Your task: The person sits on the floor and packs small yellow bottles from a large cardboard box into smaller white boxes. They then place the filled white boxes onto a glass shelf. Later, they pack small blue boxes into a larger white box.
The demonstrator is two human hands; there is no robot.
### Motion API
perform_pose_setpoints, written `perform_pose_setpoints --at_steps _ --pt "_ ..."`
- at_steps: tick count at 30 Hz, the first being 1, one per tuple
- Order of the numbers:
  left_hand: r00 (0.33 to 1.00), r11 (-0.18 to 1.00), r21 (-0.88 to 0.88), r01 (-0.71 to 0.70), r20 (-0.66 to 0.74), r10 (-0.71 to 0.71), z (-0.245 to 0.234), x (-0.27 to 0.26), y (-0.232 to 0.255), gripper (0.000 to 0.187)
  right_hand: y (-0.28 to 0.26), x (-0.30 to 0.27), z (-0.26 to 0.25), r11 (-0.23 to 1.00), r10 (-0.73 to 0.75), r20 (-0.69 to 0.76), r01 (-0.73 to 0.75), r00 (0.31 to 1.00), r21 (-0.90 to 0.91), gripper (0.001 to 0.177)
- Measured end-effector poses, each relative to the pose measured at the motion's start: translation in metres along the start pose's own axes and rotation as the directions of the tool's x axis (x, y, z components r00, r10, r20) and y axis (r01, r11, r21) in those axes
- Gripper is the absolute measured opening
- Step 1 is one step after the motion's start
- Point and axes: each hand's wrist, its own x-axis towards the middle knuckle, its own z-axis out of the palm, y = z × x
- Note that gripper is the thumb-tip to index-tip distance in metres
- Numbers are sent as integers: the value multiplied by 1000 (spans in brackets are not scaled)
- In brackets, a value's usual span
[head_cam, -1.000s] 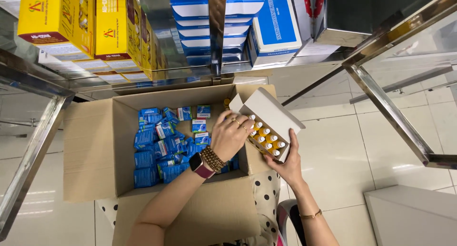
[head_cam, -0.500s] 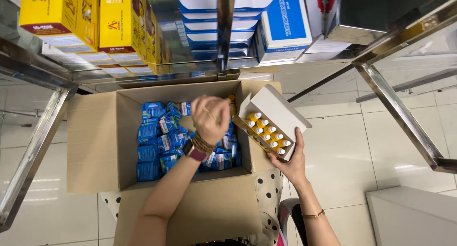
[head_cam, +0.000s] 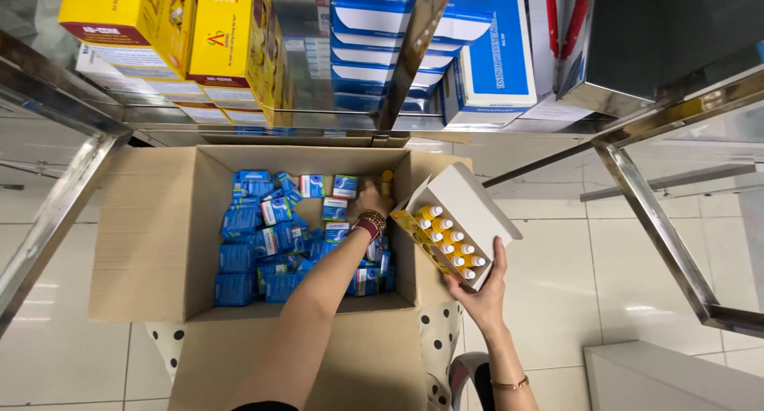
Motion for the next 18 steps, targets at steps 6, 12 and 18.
perform_pose_setpoints --at_steps 6,12,18 --pt "993 991 -69 -111 -39 109 -83 -40 7 26 5 1 0 998 -66 -4 66 998 -6 120" --pt "917 859 -324 -397 -175 358 -197 -76 20 21 10 0 3 997 -76 1 76 997 -6 119" --pt "670 566 -359 -742 -387 634 -319 -185 125 21 9 -1 4 995 81 42 -83 996 60 121"
